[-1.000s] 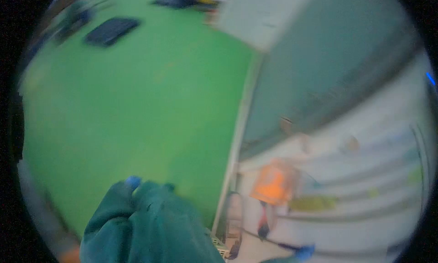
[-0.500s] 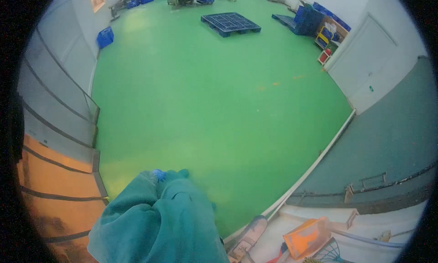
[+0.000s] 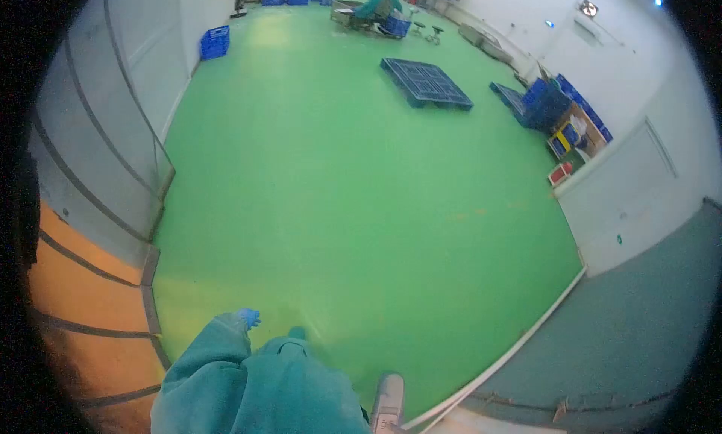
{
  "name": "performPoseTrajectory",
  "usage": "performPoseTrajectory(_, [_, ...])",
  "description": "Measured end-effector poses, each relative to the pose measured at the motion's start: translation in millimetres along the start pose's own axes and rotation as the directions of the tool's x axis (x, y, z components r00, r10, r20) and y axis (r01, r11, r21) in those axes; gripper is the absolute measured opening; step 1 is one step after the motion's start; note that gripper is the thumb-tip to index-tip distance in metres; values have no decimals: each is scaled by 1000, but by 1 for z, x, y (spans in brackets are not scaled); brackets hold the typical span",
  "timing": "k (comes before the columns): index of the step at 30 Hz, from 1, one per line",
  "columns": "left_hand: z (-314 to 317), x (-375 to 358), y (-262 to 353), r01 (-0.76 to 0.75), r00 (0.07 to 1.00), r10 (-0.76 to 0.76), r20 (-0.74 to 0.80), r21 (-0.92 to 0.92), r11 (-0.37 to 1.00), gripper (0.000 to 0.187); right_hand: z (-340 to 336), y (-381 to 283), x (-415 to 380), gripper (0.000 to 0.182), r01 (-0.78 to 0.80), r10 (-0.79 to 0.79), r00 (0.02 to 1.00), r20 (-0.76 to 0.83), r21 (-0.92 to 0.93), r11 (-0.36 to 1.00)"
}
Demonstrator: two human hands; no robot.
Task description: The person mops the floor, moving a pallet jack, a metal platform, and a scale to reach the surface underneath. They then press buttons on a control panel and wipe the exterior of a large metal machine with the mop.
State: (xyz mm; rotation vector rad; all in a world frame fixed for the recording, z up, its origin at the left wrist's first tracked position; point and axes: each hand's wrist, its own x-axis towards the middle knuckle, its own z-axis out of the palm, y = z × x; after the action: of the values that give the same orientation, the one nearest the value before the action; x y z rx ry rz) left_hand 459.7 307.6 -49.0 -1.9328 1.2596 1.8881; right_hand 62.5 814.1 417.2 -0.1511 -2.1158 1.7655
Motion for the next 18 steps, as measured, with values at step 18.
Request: performPoseTrajectory(18, [-226, 118, 157, 118, 990, -142, -12, -490, 864, 34, 685, 1, 20, 23, -224, -88, 731, 677, 359, 906])
